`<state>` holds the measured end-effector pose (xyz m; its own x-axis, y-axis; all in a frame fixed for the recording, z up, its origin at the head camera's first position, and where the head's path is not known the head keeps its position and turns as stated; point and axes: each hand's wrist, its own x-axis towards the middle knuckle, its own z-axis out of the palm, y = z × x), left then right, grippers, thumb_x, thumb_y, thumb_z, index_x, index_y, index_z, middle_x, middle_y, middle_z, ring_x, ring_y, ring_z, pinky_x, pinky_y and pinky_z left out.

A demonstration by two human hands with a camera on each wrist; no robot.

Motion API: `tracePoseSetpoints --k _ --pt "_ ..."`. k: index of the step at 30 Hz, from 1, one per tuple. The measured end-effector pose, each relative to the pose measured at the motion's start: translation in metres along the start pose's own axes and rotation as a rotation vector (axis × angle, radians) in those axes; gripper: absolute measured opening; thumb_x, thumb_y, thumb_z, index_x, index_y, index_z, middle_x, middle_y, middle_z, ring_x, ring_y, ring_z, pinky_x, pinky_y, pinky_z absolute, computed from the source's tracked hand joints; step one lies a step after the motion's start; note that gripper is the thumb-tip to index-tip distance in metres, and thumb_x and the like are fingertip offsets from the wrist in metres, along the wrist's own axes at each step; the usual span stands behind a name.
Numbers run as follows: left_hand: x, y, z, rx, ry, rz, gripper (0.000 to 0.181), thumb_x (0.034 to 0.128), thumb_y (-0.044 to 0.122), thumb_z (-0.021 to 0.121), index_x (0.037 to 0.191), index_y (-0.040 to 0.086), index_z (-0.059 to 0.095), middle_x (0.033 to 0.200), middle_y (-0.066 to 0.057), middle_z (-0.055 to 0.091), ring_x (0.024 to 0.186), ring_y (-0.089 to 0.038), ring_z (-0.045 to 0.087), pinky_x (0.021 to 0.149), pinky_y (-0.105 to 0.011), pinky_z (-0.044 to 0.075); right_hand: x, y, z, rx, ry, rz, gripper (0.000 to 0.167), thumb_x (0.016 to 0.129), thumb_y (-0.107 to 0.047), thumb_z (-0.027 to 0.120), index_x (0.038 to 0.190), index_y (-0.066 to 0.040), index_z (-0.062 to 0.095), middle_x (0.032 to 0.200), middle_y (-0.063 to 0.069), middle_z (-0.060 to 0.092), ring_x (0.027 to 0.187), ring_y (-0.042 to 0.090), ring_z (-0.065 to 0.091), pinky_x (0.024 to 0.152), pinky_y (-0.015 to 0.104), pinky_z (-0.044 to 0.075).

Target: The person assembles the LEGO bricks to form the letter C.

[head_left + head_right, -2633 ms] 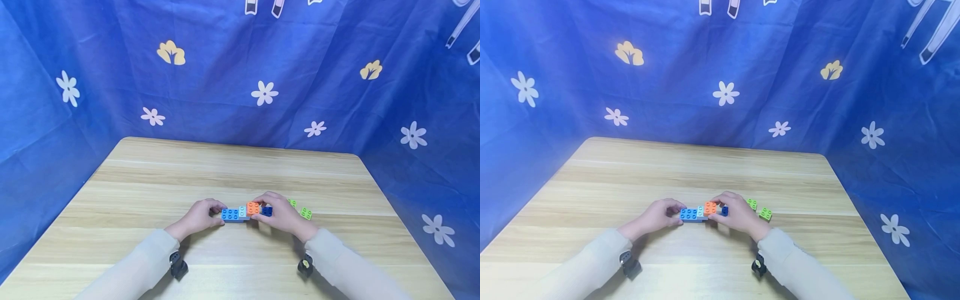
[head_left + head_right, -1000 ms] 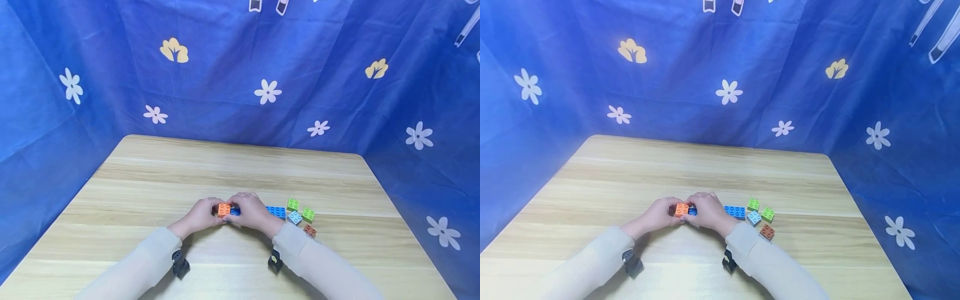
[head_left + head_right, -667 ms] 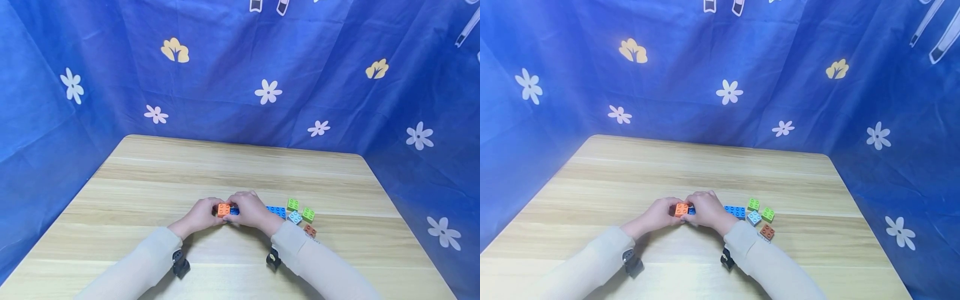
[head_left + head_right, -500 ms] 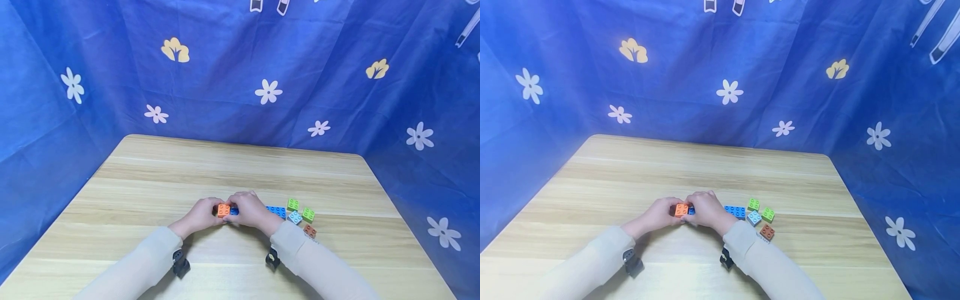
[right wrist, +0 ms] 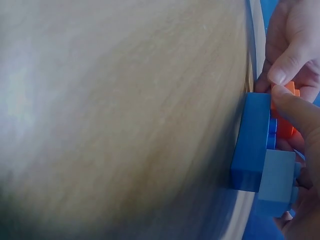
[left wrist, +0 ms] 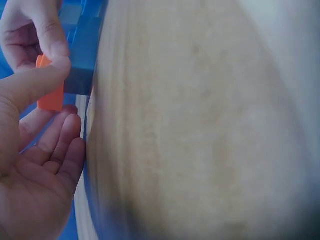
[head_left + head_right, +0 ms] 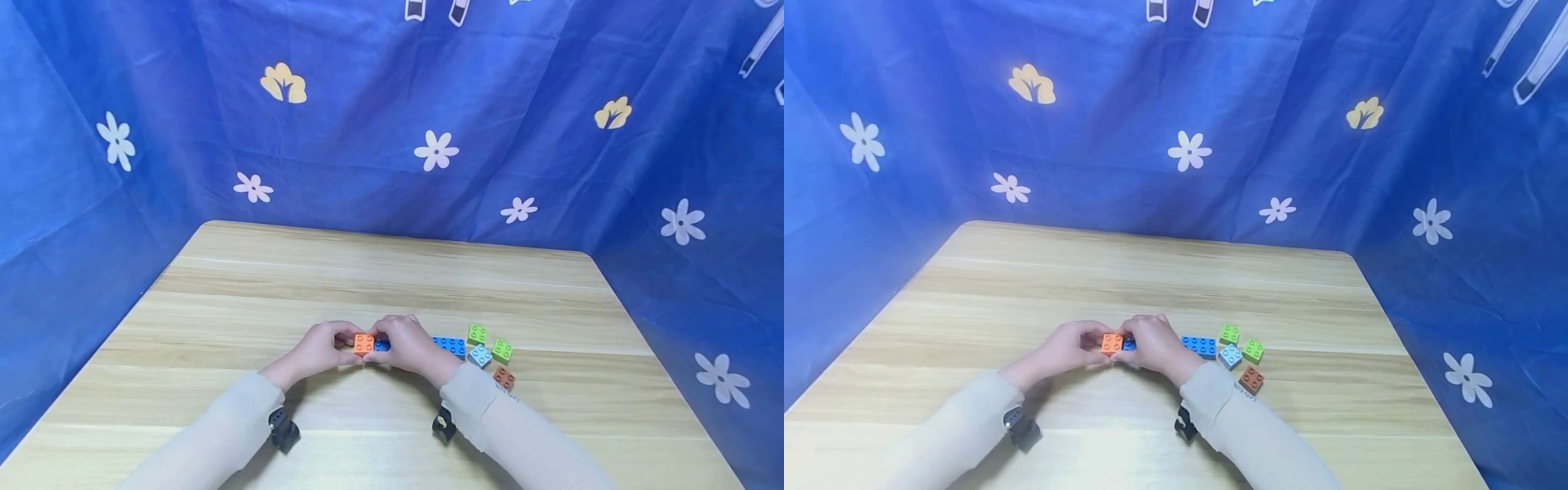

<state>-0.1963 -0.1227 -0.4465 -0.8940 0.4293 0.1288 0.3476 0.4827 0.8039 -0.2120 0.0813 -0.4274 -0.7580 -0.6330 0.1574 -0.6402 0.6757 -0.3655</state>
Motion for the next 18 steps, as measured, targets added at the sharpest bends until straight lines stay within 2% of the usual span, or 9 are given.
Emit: tracePoseSetpoints --k 6,13,18 --pt "-0.0027 -0.0002 -0.0017 -0.048 0.017 -0.025 0.037 0.0722 0.007 0.082 0.105 0.001 0.067 0.091 -0.002 0.067 0.085 -0.02 0.063 0.078 -0.032 0.055 -0.0008 0.0005 0.0003 0.018 0.001 0.005 0.04 0.077 -0.043 0.077 0.105 -0.016 0.07 0.096 -0.008 0.067 0.09 0.005 0.06 0.085 0.031 0.041" --pt "-0.0036 0.0011 -0.0022 -0.086 0.035 -0.007 0.034 0.0735 0.005 0.08 0.104 -0.001 0.067 0.09 -0.004 0.067 0.084 -0.022 0.064 0.077 -0.034 0.055 -0.001 0.0019 0.0004 0.022 -0.004 0.017 0.039 0.078 -0.044 0.076 0.105 -0.016 0.069 0.098 -0.008 0.067 0.091 0.005 0.06 0.086 0.03 0.04" --pt "-0.0035 -0.0007 -0.0017 -0.094 0.032 -0.002 0.032 0.0736 0.004 0.079 0.103 -0.001 0.067 0.089 -0.004 0.067 0.083 -0.022 0.063 0.075 -0.031 0.055 -0.0008 0.0037 0.0029 0.048 -0.011 0.024 0.041 0.079 -0.046 0.075 0.107 -0.017 0.068 0.1 -0.009 0.066 0.094 0.006 0.059 0.088 0.031 0.04"
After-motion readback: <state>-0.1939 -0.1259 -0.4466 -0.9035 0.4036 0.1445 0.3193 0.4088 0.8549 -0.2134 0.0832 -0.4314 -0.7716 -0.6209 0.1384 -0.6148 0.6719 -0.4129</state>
